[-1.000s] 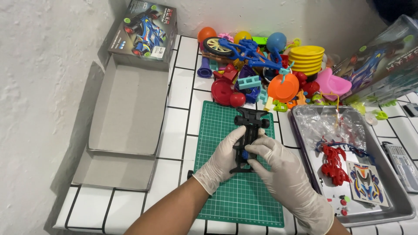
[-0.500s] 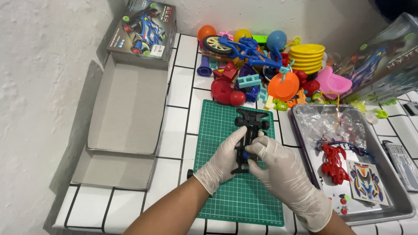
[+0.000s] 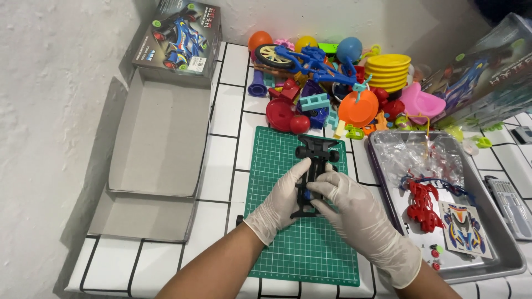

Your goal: Assembling a toy car chassis by installing gears, axles, and motor components on a workspace.

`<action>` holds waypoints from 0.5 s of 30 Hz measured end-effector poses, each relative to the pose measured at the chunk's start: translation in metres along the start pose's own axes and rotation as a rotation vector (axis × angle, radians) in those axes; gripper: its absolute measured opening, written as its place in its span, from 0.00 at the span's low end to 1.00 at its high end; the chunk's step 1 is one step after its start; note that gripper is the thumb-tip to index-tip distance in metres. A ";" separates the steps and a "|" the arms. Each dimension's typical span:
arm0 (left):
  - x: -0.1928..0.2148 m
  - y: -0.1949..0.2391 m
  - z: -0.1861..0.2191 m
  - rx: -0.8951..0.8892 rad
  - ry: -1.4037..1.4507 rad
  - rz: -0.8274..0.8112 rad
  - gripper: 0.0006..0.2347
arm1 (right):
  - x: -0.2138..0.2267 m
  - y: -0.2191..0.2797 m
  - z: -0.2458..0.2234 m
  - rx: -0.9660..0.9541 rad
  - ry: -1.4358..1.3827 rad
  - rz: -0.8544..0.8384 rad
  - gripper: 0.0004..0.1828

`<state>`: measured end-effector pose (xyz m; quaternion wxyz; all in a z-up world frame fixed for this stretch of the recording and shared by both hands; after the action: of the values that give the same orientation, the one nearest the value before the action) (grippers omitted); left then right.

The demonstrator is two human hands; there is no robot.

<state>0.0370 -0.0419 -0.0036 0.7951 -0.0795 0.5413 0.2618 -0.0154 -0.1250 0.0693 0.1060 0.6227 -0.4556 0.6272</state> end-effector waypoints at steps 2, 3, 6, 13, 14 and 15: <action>-0.002 -0.001 0.002 -0.027 -0.018 -0.020 0.19 | 0.000 0.005 -0.001 -0.004 0.036 0.026 0.18; -0.005 0.000 0.003 -0.025 -0.020 -0.023 0.19 | 0.005 0.003 -0.004 -0.005 0.039 0.029 0.18; -0.001 0.003 0.002 0.010 0.005 0.078 0.21 | 0.015 -0.002 -0.012 -0.033 0.006 0.029 0.16; -0.010 0.004 0.009 -0.120 -0.123 0.082 0.20 | 0.064 0.026 0.006 -0.455 -0.524 0.300 0.20; -0.010 0.006 0.010 -0.163 -0.281 0.136 0.23 | 0.069 0.043 0.017 -0.664 -0.625 0.373 0.24; -0.015 0.010 0.011 -0.154 -0.282 0.132 0.23 | 0.080 0.050 0.018 -0.671 -0.622 0.377 0.24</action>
<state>0.0368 -0.0343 0.0161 0.8357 -0.0670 0.4067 0.3628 -0.0544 -0.2001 0.1140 0.0444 0.6185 -0.7474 0.2386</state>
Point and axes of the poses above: each hand's wrist, its own y-axis away from the middle knuckle, its own x-axis out of the back of the hand, z = x × y, the point moved 6 cm from there along -y, towards the middle knuckle, and after that the axes turned 12 degrees about x, right-handed, at the moved point
